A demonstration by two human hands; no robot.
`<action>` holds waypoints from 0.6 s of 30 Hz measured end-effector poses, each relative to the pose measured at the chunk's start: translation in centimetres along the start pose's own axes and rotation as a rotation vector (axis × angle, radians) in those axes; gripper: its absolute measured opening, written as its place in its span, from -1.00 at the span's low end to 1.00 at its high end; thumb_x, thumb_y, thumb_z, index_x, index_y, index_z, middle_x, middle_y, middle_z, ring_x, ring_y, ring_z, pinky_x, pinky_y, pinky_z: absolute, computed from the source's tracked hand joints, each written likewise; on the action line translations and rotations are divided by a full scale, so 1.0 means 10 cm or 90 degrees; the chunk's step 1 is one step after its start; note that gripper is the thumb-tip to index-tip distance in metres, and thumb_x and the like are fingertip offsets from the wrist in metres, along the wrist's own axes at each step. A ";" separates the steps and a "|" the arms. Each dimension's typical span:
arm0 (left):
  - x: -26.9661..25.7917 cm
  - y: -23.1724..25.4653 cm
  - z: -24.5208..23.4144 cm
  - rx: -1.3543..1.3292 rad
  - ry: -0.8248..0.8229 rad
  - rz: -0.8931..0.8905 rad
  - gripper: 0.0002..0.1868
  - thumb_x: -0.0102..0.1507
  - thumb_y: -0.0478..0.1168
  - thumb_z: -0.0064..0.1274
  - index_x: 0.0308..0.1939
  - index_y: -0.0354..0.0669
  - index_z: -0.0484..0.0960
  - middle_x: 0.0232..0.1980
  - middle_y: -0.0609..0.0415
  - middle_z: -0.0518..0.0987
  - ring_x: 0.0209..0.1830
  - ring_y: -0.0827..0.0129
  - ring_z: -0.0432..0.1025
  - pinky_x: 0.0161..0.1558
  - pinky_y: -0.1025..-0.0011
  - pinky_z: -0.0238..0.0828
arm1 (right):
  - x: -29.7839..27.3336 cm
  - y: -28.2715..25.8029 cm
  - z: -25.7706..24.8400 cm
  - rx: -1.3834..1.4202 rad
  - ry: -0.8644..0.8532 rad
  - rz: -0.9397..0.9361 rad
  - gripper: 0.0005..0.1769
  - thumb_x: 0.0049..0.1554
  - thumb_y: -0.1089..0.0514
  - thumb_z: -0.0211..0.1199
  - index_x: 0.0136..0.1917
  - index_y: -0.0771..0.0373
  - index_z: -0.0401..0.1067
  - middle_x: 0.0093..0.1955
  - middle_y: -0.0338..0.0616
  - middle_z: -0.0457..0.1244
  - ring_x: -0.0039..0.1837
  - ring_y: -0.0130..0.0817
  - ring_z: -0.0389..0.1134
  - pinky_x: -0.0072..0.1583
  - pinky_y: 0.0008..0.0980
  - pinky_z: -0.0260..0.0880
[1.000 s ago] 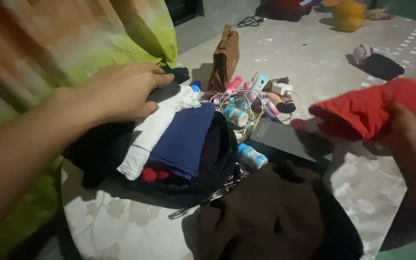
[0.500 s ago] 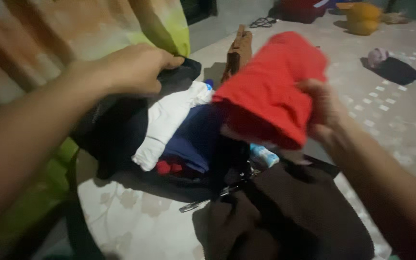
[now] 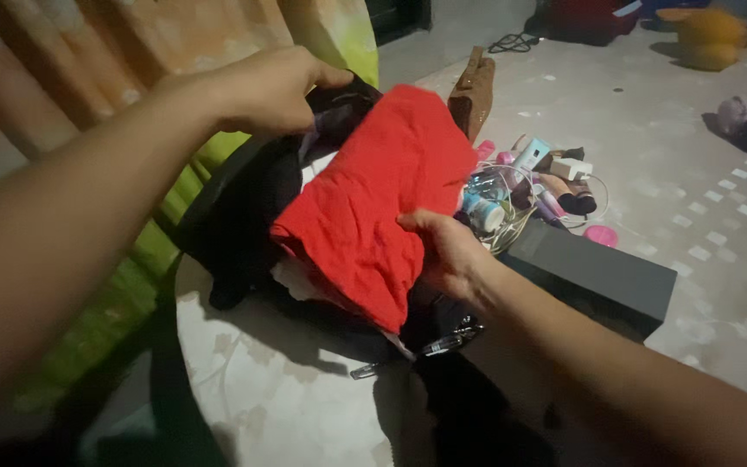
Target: The person packs a black backpack on a table, placing folded clothing items one at a time into the main compartment and pressing them down to fit. They then zip the compartments closed and adjust the bag on the table.
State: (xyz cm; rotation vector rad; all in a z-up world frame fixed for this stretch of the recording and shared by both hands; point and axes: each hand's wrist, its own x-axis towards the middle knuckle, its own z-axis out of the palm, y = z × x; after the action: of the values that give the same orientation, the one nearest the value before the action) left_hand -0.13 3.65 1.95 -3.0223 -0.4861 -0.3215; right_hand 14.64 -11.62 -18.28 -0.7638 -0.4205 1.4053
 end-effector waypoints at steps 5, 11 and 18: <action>0.02 -0.01 0.03 -0.003 -0.029 -0.067 -0.16 0.02 -0.52 -0.06 0.45 -0.11 0.41 0.24 -0.22 0.58 0.08 0.05 0.57 0.02 0.21 0.53 | 0.06 0.05 -0.12 -0.135 0.147 -0.093 -0.46 -0.03 0.14 0.36 0.19 0.45 0.45 0.16 0.13 0.38 0.20 -0.02 0.42 0.33 0.03 0.39; 0.00 0.04 0.05 0.037 0.016 0.018 -0.11 -0.04 -0.54 -0.05 0.43 -0.15 0.43 0.22 -0.24 0.58 0.10 0.01 0.54 0.05 0.21 0.49 | -0.04 0.01 -0.09 -0.794 0.402 -0.525 0.56 -0.28 -0.08 0.71 0.63 0.34 -0.30 0.55 0.45 -0.23 0.57 0.26 -0.13 0.52 0.02 0.00; 0.00 0.07 0.08 0.084 -0.022 -0.046 -0.11 -0.02 -0.50 -0.04 0.46 -0.01 0.44 0.04 -0.32 0.63 0.00 -0.11 0.57 0.02 0.11 0.51 | 0.10 -0.11 -0.01 -1.177 0.212 -0.563 0.24 -0.10 -0.17 0.44 0.68 -0.28 -0.20 0.71 0.34 -0.48 0.66 0.53 -0.44 0.45 0.60 -0.33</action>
State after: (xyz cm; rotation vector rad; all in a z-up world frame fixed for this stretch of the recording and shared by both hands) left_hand 0.22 3.04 1.20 -2.8911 -0.5965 -0.2314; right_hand 15.68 -10.63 -17.80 -1.8495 -1.5780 -0.3169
